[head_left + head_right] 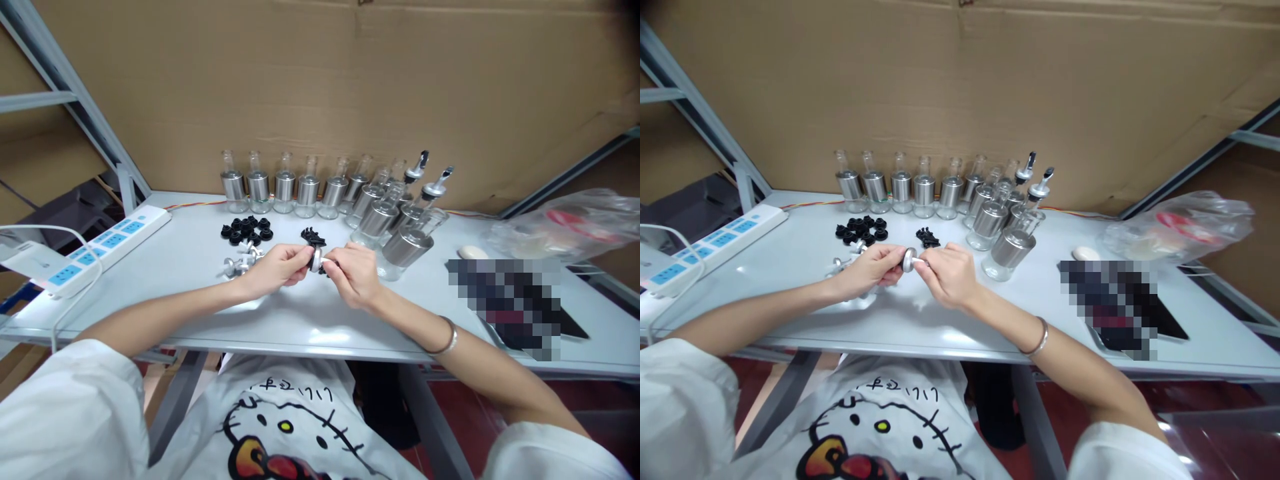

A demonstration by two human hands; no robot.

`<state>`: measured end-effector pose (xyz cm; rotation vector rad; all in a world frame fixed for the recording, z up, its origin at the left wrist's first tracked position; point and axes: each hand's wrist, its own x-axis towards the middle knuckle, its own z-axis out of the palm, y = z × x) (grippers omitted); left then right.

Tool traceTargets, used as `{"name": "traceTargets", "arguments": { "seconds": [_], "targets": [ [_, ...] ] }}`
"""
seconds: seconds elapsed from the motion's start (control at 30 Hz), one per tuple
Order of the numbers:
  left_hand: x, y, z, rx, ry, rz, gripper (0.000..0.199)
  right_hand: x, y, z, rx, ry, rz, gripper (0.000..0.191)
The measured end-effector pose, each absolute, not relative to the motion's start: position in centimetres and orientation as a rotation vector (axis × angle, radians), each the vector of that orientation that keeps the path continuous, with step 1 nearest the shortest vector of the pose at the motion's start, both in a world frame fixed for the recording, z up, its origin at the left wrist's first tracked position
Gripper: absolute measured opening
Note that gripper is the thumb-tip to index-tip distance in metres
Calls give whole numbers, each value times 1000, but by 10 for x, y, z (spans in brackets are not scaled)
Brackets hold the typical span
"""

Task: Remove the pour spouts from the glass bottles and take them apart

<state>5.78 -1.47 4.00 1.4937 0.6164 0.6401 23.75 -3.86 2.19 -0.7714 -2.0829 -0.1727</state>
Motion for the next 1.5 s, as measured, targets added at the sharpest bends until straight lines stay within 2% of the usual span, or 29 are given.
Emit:
{"name": "traceTargets", "arguments": {
  "seconds": [0.23, 0.4, 0.67, 0.83, 0.93, 1.0, 1.2, 1.37, 1.5],
  "targets": [
    [53, -14, 52, 1982, 754, 797, 40, 224, -49, 25, -916, -1599, 954, 51],
    [48, -8, 55, 2440, 672, 846, 32, 220, -54, 30, -766, -1360, 1497, 55],
    [40, -12, 75, 2721, 626, 689, 40, 218, -67, 31, -567, -1276, 1935, 57],
    [36, -16, 68, 2740, 610, 630, 43, 215, -77, 27, -520, -1300, 2022, 55],
    [35, -17, 57, 2702, 580, 853, 46, 218, -81, 31, -593, -1424, 1834, 50],
    [36, -19, 51, 2635, 555, 989, 49, 221, -82, 34, -648, -1602, 1559, 46],
    [32, -35, 45, 2501, 464, 1049, 55, 227, -71, 34, -574, -2218, 171, 43],
    [29, -45, 49, 2248, 533, 811, 49, 237, -52, 45, -281, -2283, -723, 35],
    [28, -44, 61, 1826, 538, 435, 51, 241, -42, 59, -146, -2231, -975, 33]
  ]
}}
